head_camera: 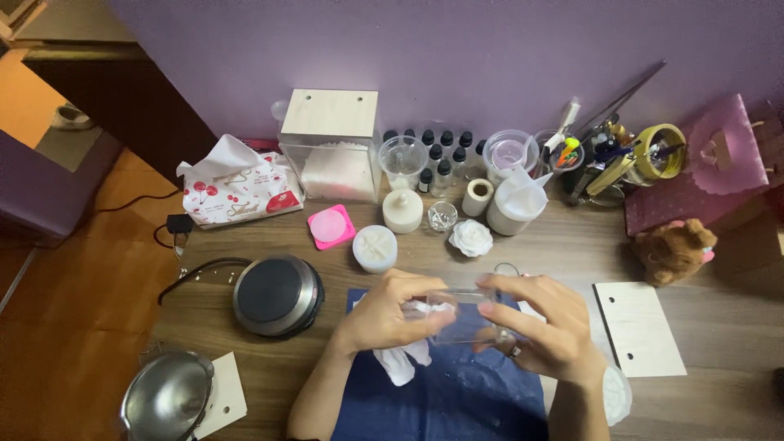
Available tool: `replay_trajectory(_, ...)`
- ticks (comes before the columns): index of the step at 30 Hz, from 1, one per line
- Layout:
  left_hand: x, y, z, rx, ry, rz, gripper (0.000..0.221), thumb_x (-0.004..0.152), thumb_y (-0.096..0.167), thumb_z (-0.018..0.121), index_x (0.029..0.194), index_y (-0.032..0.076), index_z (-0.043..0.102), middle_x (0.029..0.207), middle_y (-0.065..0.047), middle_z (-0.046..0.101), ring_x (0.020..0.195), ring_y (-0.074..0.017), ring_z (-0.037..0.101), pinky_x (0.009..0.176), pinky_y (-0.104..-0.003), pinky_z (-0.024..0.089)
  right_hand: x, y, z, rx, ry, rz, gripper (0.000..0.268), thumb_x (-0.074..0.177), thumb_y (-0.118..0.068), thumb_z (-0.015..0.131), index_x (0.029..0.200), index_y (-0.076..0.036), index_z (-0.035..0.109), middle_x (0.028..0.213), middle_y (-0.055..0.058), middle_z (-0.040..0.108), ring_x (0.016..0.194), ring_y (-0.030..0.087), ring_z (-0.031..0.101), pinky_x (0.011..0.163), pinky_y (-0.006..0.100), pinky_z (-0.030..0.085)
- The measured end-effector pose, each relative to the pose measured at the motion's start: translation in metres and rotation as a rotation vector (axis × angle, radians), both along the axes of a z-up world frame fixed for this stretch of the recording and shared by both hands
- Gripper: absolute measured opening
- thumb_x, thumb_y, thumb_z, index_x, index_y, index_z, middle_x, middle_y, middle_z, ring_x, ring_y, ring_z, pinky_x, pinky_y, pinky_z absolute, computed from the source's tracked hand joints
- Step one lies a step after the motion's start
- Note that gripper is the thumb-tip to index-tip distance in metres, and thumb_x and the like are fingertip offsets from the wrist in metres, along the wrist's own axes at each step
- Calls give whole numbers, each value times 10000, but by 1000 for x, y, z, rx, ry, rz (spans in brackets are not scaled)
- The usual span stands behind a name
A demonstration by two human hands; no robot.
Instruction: Cleaning a glass jar with a tissue and placing it on a scale
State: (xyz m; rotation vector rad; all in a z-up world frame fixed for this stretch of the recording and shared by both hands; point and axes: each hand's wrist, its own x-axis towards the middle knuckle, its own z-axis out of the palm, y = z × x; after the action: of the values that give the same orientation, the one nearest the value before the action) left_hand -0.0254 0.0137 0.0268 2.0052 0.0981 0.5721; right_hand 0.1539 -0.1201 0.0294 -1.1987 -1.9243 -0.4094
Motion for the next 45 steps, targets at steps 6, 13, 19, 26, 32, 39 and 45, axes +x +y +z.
replay_trajectory(6,-1,9,-17,163,-57,-55,161,891,202,592,847,48,608,753,-28,616,662,-175,519,661,-295,398,-5,-1,11,-46,-25,-10,345,817,-421,660,1036,-163,592,977,86,666,581,173,514,537,283,387)
replay_trajectory(13,-2,13,-19,312,-54,-54,154,916,202,571,864,61,604,770,-25,594,630,-178,432,662,-299,347,4,2,8,-163,36,61,447,800,-458,634,1050,-87,615,960,75,670,718,189,645,588,280,453)
replay_trajectory(19,0,11,-14,379,-54,-41,113,902,145,588,845,49,597,705,-15,538,591,-153,438,643,-294,323,10,4,4,-258,112,107,495,808,-491,598,1077,-75,601,896,26,701,659,162,652,550,281,465)
replay_trajectory(26,1,9,-11,549,-113,61,125,879,160,632,806,80,569,659,-28,503,562,-205,470,621,-303,380,16,14,1,-328,265,153,548,759,-518,629,1060,-60,616,630,5,596,395,153,493,451,301,417)
replay_trajectory(32,-6,11,-9,414,-319,212,67,837,139,609,848,92,656,627,-40,560,490,-213,516,544,-298,454,24,12,-5,-235,448,151,627,720,-550,637,1047,-15,648,587,62,624,414,206,553,455,328,465)
replay_trajectory(39,-14,20,-25,344,-432,289,169,805,182,571,644,148,609,523,30,538,419,-178,469,470,-276,453,22,11,-20,-121,526,179,705,636,-622,683,1002,-19,676,732,71,697,469,201,584,490,329,509)
replay_trajectory(45,-11,2,10,212,-364,172,58,799,98,651,742,106,654,564,-34,601,475,-224,527,492,-292,462,23,12,-24,-78,633,347,611,713,-513,695,980,30,617,820,175,707,700,296,711,609,363,567)
